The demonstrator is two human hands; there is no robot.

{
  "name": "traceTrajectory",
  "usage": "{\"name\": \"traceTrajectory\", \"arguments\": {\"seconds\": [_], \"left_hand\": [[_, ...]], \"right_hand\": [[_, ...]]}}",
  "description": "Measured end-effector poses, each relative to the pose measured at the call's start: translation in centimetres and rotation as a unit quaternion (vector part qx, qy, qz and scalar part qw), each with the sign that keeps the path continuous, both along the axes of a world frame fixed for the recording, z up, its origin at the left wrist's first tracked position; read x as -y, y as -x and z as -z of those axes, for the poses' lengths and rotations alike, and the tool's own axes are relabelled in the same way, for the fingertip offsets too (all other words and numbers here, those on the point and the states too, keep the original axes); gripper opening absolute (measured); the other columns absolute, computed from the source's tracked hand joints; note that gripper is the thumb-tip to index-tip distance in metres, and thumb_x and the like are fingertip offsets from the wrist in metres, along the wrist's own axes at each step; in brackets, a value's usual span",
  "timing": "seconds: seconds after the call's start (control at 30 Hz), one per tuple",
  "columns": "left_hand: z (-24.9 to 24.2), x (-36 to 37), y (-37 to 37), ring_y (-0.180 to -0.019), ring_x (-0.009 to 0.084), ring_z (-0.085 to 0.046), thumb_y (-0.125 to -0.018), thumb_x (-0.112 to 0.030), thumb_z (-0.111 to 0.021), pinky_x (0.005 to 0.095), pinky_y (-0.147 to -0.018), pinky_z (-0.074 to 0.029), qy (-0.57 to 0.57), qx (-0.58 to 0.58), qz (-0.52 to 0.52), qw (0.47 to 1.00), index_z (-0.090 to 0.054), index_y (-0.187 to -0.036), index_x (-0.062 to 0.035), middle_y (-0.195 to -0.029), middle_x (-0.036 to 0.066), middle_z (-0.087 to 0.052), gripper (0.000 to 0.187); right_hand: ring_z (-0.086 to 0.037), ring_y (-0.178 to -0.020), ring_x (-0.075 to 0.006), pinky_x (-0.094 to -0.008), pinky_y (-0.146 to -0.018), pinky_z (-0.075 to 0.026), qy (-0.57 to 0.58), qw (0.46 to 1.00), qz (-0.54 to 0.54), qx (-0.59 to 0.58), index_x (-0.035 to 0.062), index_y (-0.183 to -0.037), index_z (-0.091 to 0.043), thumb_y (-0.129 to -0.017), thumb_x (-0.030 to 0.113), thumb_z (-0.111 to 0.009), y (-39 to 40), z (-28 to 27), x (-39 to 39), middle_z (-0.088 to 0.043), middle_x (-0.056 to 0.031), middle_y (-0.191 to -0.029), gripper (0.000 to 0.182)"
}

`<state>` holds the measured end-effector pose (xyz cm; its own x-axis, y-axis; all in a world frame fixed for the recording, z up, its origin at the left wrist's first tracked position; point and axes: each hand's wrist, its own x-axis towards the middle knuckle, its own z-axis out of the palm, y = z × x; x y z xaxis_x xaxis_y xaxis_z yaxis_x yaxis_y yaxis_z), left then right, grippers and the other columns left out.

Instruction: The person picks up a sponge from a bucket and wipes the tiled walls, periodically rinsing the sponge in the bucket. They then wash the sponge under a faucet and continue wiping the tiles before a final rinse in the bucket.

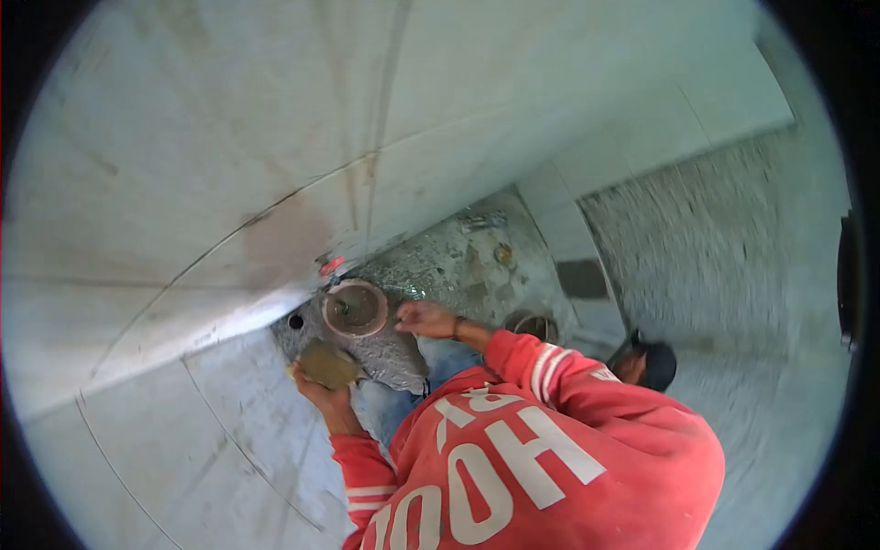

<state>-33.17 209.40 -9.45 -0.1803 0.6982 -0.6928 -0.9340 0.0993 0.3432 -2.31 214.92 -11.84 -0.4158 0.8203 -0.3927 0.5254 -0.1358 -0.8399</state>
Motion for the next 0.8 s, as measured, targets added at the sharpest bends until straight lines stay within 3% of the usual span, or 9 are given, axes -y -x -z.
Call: {"name": "traceTrajectory", "arguments": {"seconds": [0.17, 0.23, 0.37, 0.43, 0.53, 0.6, 0.63, 0.7, 0.8], "left_hand": [[0.3, 2.6, 1.1, -0.115, 0.0302, -0.068, -0.107, -0.036, -0.047, 0.0468, -0.101, -0.054, -0.015, 0.028, 0.191, 0.981, -0.061, -0.133, -0.0067, -0.124, 0.012, -0.07, 0.042], [2.1, 3.8, 2.7, -0.129, 0.0322, -0.06, -0.105, -0.051, -0.044, 0.0511, -0.109, -0.046, -0.058, -0.064, 0.298, 0.951, -0.054, -0.144, -0.0072, -0.142, 0.015, -0.061, 0.059], [-1.3, 3.8, 5.1, -0.136, 0.0294, -0.053, -0.105, -0.055, -0.047, 0.048, -0.111, -0.044, 0.016, 0.032, 0.335, 0.942, -0.045, -0.154, -0.0131, -0.152, 0.013, -0.052, 0.065], [-0.3, 3.8, 6.0, -0.146, 0.0293, -0.04, -0.103, -0.063, -0.043, 0.0528, -0.114, -0.038, 0.059, -0.045, 0.432, 0.899, -0.035, -0.163, -0.0194, -0.164, 0.009, -0.037, 0.074], [3.6, 5.0, 6.9, -0.135, 0.0259, -0.047, -0.101, -0.066, -0.046, 0.0513, -0.109, -0.039, 0.053, -0.184, 0.521, 0.832, -0.042, -0.159, -0.0264, -0.156, 0.006, -0.044, 0.07], [9.6, 6.4, 8.6, -0.128, 0.0257, -0.053, -0.102, -0.054, -0.056, 0.0496, -0.103, -0.045, 0.101, -0.268, 0.547, 0.786, -0.043, -0.159, -0.0226, -0.144, 0.005, -0.054, 0.066], [9.1, 6.9, 8.3, -0.121, 0.0235, -0.058, -0.101, -0.046, -0.061, 0.0445, -0.1, -0.047, 0.111, -0.349, 0.552, 0.749, -0.051, -0.153, -0.0184, -0.129, 0.007, -0.063, 0.06], [17.4, 10.5, 12.3, -0.115, 0.0249, -0.064, -0.1, -0.038, -0.064, 0.0396, -0.097, -0.049, 0.08, -0.502, 0.576, 0.64, -0.057, -0.147, -0.0129, -0.124, 0.012, -0.068, 0.053], [17.4, 13.1, 11.8, -0.11, 0.0297, -0.066, -0.098, -0.027, -0.07, 0.0398, -0.094, -0.051, 0.134, -0.577, 0.599, 0.538, -0.06, -0.142, -0.0092, -0.115, 0.02, -0.07, 0.049]], "right_hand": [[-0.069, -0.104, -0.0292, -0.041, -0.089, -0.054, 0.061, 0.996, -0.008, -0.058, 0.0051, -0.142, -0.05, -0.087, 0.059, -0.079, 13.0, -2.2, 4.4, -0.067, -0.0164, -0.122, 0.082], [-0.067, -0.109, -0.0291, -0.0403, -0.091, -0.054, 0.07, 0.994, -0.001, -0.08, 0.0043, -0.146, -0.046, -0.085, 0.059, -0.081, 16.9, -2.8, 6.1, -0.065, -0.0176, -0.126, 0.089], [-0.066, -0.105, -0.0251, -0.0399, -0.089, -0.055, 0.121, 0.97, 0.14, -0.156, 0.0032, -0.138, -0.053, -0.084, 0.051, -0.082, 19.7, -2.2, 9.7, -0.068, -0.0142, -0.112, 0.078], [-0.067, -0.101, -0.0213, -0.0377, -0.086, -0.057, 0.086, 0.94, 0.234, -0.231, 0.0061, -0.137, -0.056, -0.088, 0.044, -0.081, 20.3, 1.9, 11.5, -0.069, -0.01, -0.112, 0.067], [-0.067, -0.11, -0.0189, -0.0373, -0.09, -0.057, 0.219, 0.863, 0.309, -0.335, 0.0072, -0.148, -0.049, -0.093, 0.025, -0.076, 19.6, 8.6, 14.4, -0.065, -0.0096, -0.131, 0.064], [-0.071, -0.099, -0.0202, -0.0397, -0.083, -0.06, 0.301, 0.802, 0.355, -0.374, 0.0056, -0.132, -0.065, -0.091, 0.024, -0.076, 18.6, 16.5, 16.1, -0.073, -0.0075, -0.113, 0.046], [-0.073, -0.094, -0.0223, -0.0407, -0.08, -0.06, 0.277, 0.862, 0.35, -0.239, 0.0056, -0.123, -0.069, -0.088, 0.026, -0.076, 17.8, 17.7, 15.7, -0.075, -0.0085, -0.104, 0.04], [-0.075, -0.091, -0.0283, -0.0428, -0.079, -0.06, 0.226, 0.894, 0.385, -0.044, 0.0054, -0.112, -0.074, -0.084, 0.031, -0.076, 16.7, 21.5, 14.9, -0.077, -0.0137, -0.097, 0.038], [-0.075, -0.094, -0.036, -0.046, -0.081, -0.06, 0.228, 0.881, 0.414, 0.033, 0.0051, -0.11, -0.074, -0.081, 0.036, -0.074, 15.2, 29.2, 12.5, -0.077, -0.0205, -0.099, 0.042]]}}
